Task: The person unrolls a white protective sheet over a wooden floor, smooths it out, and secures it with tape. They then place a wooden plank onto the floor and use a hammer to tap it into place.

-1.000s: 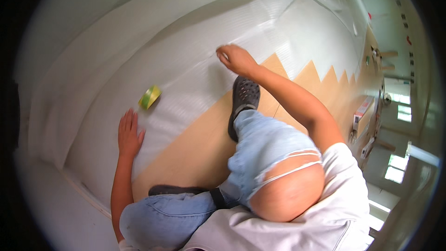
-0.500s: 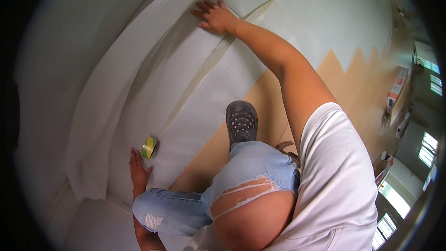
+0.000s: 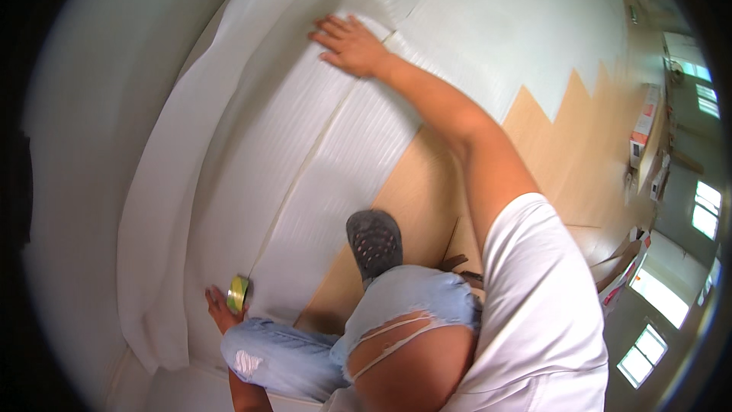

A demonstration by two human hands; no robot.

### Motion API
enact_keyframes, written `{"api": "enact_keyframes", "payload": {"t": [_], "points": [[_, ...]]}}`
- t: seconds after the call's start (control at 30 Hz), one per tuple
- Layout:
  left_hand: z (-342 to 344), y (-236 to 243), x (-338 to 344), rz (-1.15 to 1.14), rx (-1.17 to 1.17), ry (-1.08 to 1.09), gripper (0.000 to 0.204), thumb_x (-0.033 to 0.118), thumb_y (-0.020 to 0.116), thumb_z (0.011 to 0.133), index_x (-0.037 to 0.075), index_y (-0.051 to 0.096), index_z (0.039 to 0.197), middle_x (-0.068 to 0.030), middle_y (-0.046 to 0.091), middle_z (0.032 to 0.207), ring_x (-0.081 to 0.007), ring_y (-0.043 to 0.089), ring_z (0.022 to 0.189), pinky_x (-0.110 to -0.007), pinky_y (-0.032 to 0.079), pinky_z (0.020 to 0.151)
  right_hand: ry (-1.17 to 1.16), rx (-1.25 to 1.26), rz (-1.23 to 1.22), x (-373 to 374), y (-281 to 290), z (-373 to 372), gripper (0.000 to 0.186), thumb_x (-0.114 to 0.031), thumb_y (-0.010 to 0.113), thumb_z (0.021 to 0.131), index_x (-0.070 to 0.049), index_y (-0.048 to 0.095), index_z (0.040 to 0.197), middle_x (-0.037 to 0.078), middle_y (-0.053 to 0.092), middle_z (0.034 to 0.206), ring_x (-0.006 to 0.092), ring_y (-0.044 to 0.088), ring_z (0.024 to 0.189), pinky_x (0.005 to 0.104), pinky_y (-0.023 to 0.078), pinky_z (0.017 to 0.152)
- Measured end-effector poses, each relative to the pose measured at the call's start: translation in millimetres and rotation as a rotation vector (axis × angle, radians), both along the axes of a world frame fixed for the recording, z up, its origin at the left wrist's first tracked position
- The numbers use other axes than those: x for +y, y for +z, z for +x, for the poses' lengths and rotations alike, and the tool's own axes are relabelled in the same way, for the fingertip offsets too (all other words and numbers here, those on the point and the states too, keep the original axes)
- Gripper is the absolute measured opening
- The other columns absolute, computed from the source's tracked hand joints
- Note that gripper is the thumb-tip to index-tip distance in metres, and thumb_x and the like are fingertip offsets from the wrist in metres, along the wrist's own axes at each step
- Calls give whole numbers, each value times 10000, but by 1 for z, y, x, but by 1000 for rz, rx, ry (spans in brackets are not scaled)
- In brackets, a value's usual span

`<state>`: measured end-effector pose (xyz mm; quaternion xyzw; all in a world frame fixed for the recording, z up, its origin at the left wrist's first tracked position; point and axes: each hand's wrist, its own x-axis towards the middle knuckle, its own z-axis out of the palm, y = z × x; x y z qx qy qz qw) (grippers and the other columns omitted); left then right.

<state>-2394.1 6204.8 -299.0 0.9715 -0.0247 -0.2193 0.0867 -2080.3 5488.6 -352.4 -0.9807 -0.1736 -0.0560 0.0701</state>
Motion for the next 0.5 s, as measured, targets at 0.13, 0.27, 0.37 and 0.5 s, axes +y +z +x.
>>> {"api": "enact_keyframes", "payload": {"t": [0.13,0.27,0.37,0.5], "points": [[0,-2,16,36,-29,-57,1303,222,973,573,156,239,1647,-240,191,1678,-496,435,1323,-522,445,1096,2,67,112,16,4,17,530,-464,453,1067,-192,472,1521,89,413,1611,329,326,1517,599,240,1230],[1,10,10,42,-35,-73,1300,246,964,589,158,222,1654,-253,179,1678,-514,434,1312,-534,440,1089,-145,-20,-269,-10,-5,27,535,-468,438,1070,-193,469,1529,89,390,1631,319,325,1520,598,240,1226],[8,16,0,55,-5,-65,1278,222,945,617,162,208,1659,-259,174,1677,-517,433,1310,-534,440,1090,-185,-36,-110,-46,-10,36,540,-471,441,1070,-186,474,1527,100,414,1618,322,335,1515,603,246,1218],[14,14,-5,20,20,-27,1188,108,885,677,165,215,1657,-266,182,1671,-514,437,1304,-520,447,1091,-159,28,-47,-54,24,63,545,-378,476,1049,-101,470,1518,192,404,1602,384,357,1488,565,287,1209]]}}
